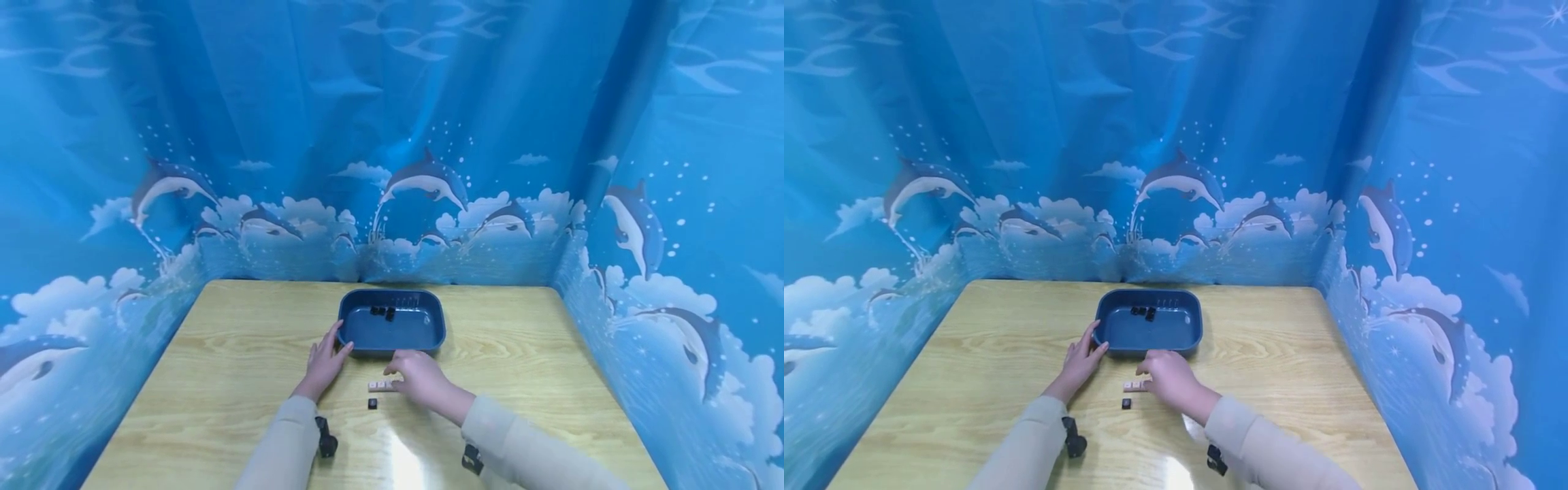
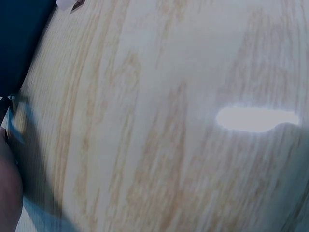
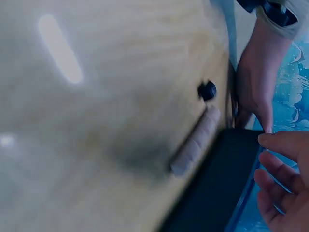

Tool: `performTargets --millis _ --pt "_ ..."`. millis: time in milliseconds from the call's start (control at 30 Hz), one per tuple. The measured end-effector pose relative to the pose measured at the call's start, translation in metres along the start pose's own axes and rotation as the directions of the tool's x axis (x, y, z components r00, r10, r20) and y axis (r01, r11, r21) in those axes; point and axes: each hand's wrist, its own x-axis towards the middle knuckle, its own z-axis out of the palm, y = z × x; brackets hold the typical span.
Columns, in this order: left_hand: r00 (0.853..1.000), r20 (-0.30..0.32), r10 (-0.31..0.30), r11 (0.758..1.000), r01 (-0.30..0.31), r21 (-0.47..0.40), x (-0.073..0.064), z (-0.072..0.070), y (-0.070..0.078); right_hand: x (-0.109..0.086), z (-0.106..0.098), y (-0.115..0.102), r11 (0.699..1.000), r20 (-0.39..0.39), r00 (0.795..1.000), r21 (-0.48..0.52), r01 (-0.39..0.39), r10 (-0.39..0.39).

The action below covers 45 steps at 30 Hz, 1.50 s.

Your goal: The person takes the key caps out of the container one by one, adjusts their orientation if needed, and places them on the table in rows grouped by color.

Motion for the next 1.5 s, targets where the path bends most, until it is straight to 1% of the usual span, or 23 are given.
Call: performTargets --millis 133,233,400,500,633,733,1000,1167,1300,1500 --pt "1.0 -0.01 0.003 1.0 -0.003 0.006 0.0 0.0 -0.001 0.013 -0.019 0.006 0.999 0.052 0.998 -0.004 0.035 -0.035" --pt "1.0 -0.017 0.015 1.0 -0.015 0.005 0.001 0.001 -0.001 0.026 -0.032 0.013 0.998 0.123 0.99 -0.021 0.065 -0.062" --pt "1.0 -0.005 0.026 1.0 -0.026 0.012 0.004 0.003 -0.001 0.048 -0.054 0.023 0.992 0.251 0.963 -0.053 0.111 -0.094" --pt "0.999 -0.002 0.032 0.999 -0.032 0.018 0.004 0.004 0.0 0.06 -0.062 0.029 0.991 0.303 0.948 -0.059 0.121 -0.098" --pt "0.999 -0.013 0.037 0.999 -0.037 0.013 0.003 0.005 -0.001 0.076 -0.066 0.036 0.985 0.353 0.929 -0.088 0.148 -0.108" --pt "1.0 -0.017 0.021 1.0 -0.021 0.014 0.003 0.006 -0.002 0.086 -0.067 0.041 0.979 0.386 0.916 -0.116 0.167 -0.111" --pt "0.999 -0.025 0.024 1.0 -0.023 0.015 0.002 0.005 -0.003 0.114 -0.059 0.057 0.969 0.472 0.876 -0.151 0.198 -0.105" --pt "0.999 -0.031 0.021 1.0 -0.02 0.012 0.001 0.003 -0.005 0.131 -0.05 0.066 0.97 0.52 0.851 -0.159 0.186 -0.078" --pt "1.0 -0.025 0.012 1.0 -0.012 0.019 -0.001 0.002 -0.008 0.141 -0.041 0.071 0.969 0.561 0.826 -0.17 0.178 -0.054" --pt "0.999 -0.04 0.022 1.0 -0.021 0.022 -0.002 0.003 -0.011 0.153 -0.031 0.076 0.971 0.601 0.798 -0.156 0.18 -0.051"
